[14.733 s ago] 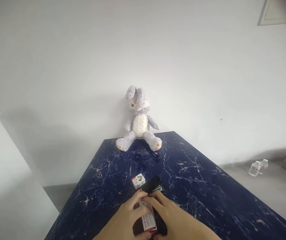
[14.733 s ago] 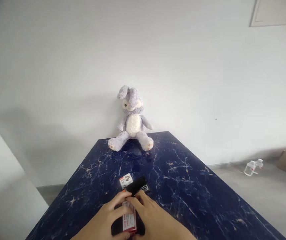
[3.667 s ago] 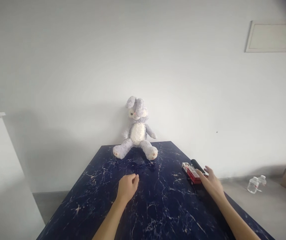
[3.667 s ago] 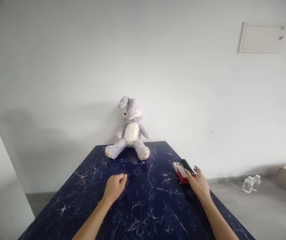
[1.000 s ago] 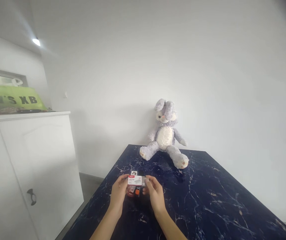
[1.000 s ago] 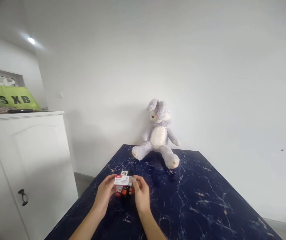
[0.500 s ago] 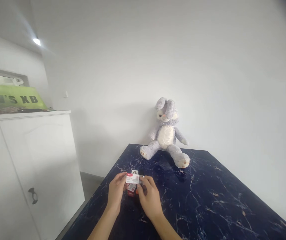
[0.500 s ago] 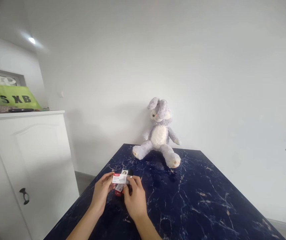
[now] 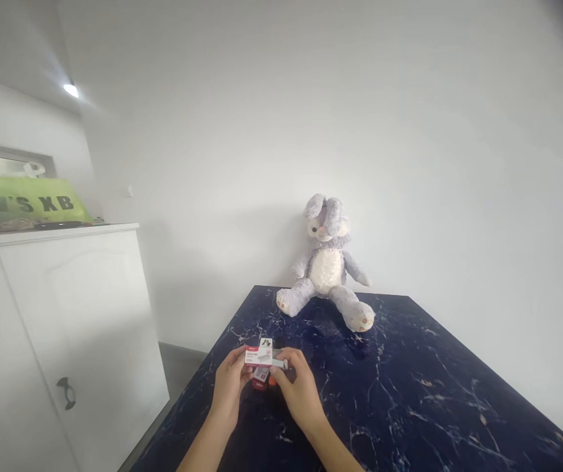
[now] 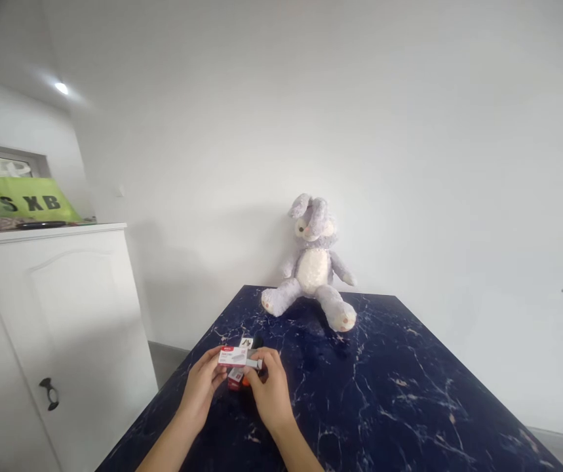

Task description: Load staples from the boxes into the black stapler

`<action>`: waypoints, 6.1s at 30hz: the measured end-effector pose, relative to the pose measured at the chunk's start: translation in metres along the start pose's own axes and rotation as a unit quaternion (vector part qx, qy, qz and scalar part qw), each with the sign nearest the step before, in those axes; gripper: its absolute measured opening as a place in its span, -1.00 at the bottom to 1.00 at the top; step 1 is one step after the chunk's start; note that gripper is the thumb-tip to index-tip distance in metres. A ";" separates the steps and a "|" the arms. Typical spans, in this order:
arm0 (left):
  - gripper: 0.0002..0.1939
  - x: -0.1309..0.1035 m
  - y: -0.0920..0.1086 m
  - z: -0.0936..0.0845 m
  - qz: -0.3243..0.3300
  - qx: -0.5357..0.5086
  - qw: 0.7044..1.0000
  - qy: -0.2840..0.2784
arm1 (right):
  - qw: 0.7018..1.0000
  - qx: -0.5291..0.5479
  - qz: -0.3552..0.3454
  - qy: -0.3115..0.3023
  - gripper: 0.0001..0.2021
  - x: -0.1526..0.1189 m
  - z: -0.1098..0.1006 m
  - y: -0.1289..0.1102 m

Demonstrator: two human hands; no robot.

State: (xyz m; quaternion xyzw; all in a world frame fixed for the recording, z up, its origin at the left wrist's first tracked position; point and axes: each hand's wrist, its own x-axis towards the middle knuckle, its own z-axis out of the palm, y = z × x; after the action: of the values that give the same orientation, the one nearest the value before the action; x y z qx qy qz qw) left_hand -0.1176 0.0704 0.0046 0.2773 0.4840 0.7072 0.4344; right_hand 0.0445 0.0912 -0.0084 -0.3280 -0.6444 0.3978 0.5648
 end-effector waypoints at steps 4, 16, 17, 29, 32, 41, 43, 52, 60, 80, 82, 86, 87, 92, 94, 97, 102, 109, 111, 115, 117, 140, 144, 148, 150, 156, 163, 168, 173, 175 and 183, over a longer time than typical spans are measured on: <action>-0.66 0.003 -0.002 -0.001 -0.027 -0.025 0.999 0.002 | 0.997 0.065 0.034 -0.005 -0.79 0.004 -0.001 0.013; -0.77 -0.002 -0.001 0.002 -0.044 -0.048 0.998 0.023 | 0.990 0.116 0.081 -0.007 -0.63 0.007 -0.003 0.025; -0.77 -0.002 -0.001 0.002 -0.046 -0.047 0.998 0.022 | 0.990 0.115 0.081 -0.003 -0.64 0.007 -0.003 0.026; -0.75 0.002 -0.007 0.000 -0.051 -0.056 0.997 0.032 | 0.999 -0.048 0.010 0.023 -0.87 0.001 -0.001 0.012; -0.79 0.000 -0.008 0.003 -0.059 -0.058 0.996 0.021 | 0.999 -0.026 0.021 0.033 -0.86 0.000 -0.002 0.011; -0.86 -0.001 -0.016 0.008 -0.079 -0.070 0.994 0.028 | 0.952 0.239 0.144 0.125 -0.67 0.012 -0.012 0.027; -0.87 -0.002 -0.016 0.010 -0.077 -0.074 0.994 0.027 | 0.944 0.257 0.154 0.139 -0.66 0.014 -0.013 0.032; -0.84 -0.009 -0.009 0.015 -0.057 -0.090 0.994 -0.004 | 0.948 0.186 0.152 0.207 -0.59 0.014 -0.013 0.040; -0.68 -0.019 -0.007 0.018 -0.055 -0.067 0.992 -0.095 | 0.976 0.151 0.123 0.100 -0.66 0.009 -0.009 0.022; -0.53 -0.007 0.010 0.010 0.040 0.063 0.997 -0.034 | 0.985 0.087 0.122 0.084 -0.61 0.008 -0.008 0.022; -0.59 0.006 0.011 -0.004 0.063 0.149 0.987 0.024 | 0.983 0.075 0.132 0.102 -0.62 0.009 -0.009 0.026; -0.88 0.017 0.011 -0.027 0.126 0.279 0.949 0.078 | 0.985 0.062 0.138 0.085 -0.63 0.007 -0.009 0.027; -0.90 0.015 0.011 -0.028 0.149 0.305 0.937 0.084 | 0.985 0.060 0.138 0.081 -0.63 0.007 -0.008 0.026; -0.76 -0.006 0.003 -0.009 0.246 0.388 0.888 -0.002 | 0.984 0.051 0.140 0.097 -0.65 0.007 -0.009 0.024; -0.71 -0.016 -0.006 0.004 0.286 0.432 0.851 -0.081 | 0.983 0.047 0.139 0.106 -0.67 0.008 -0.009 0.024; -0.61 -0.024 -0.017 0.017 0.329 0.485 0.799 -0.135 | 0.982 0.042 0.136 0.121 -0.69 0.009 -0.010 0.024; -0.64 -0.021 -0.013 0.010 0.295 0.464 0.807 -0.217 | 0.969 0.021 0.146 0.200 -0.67 0.009 -0.027 0.029; -0.68 -0.005 -0.007 -0.006 0.230 0.425 0.840 -0.246 | 0.969 0.061 0.160 0.179 -0.49 -0.008 -0.055 0.030; -0.70 0.002 -0.010 -0.010 0.208 0.428 0.845 -0.242 | 0.972 0.076 0.170 0.145 -0.52 -0.011 -0.057 0.028; -0.65 0.016 -0.018 -0.020 0.172 0.486 0.834 -0.194 | 0.972 0.076 0.178 0.136 -0.60 -0.011 -0.058 0.028; -0.60 0.018 -0.020 -0.022 0.168 0.530 0.808 -0.197 | 0.967 0.087 0.182 0.155 -0.58 -0.008 -0.059 0.032; -0.59 0.002 -0.012 -0.012 0.276 0.514 0.759 -0.288 | 0.988 -0.139 0.062 0.020 -0.83 0.002 -0.096 0.020; -0.59 0.003 -0.016 -0.014 0.283 0.508 0.764 -0.279 | 0.987 -0.108 0.096 0.065 -0.69 0.004 -0.106 0.026; -0.58 -0.002 -0.018 -0.012 0.278 0.522 0.762 -0.263 | 0.988 -0.068 0.112 0.086 -0.71 0.004 -0.107 0.029; -0.57 -0.005 -0.016 -0.011 0.271 0.537 0.758 -0.252 | 0.989 -0.044 0.113 0.086 -0.73 0.004 -0.104 0.029; -0.62 0.005 0.007 -0.020 0.276 0.567 0.769 -0.108 | 0.969 0.044 0.128 0.209 -0.68 0.006 -0.110 0.038; -0.92 0.023 0.011 -0.052 0.183 0.559 0.809 -0.023 | 0.959 0.072 0.138 0.235 -0.67 0.007 -0.114 0.044; -0.82 0.021 0.012 -0.044 0.165 0.443 0.880 -0.054 | 0.973 0.006 0.131 0.191 -0.68 0.003 -0.107 0.037; -0.61 0.017 0.017 -0.029 0.111 0.277 0.949 -0.103 | 0.979 -0.057 0.121 0.154 -0.70 0.003 -0.106 0.031; -0.56 0.014 0.018 -0.025 0.080 0.216 0.963 -0.138 | 0.979 -0.074 0.116 0.149 -0.72 0.002 -0.105 0.030; -0.43 -0.007 0.032 -0.013 -0.041 0.054 0.961 -0.269 | 0.972 -0.175 0.021 0.154 -0.75 -0.014 -0.080 0.007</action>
State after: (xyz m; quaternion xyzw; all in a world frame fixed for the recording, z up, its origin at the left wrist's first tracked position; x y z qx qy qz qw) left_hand -0.1355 0.0535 0.0296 0.4605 0.3972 0.5612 0.5615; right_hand 0.1256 0.0941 -0.0174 -0.4927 -0.6025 0.2351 0.5823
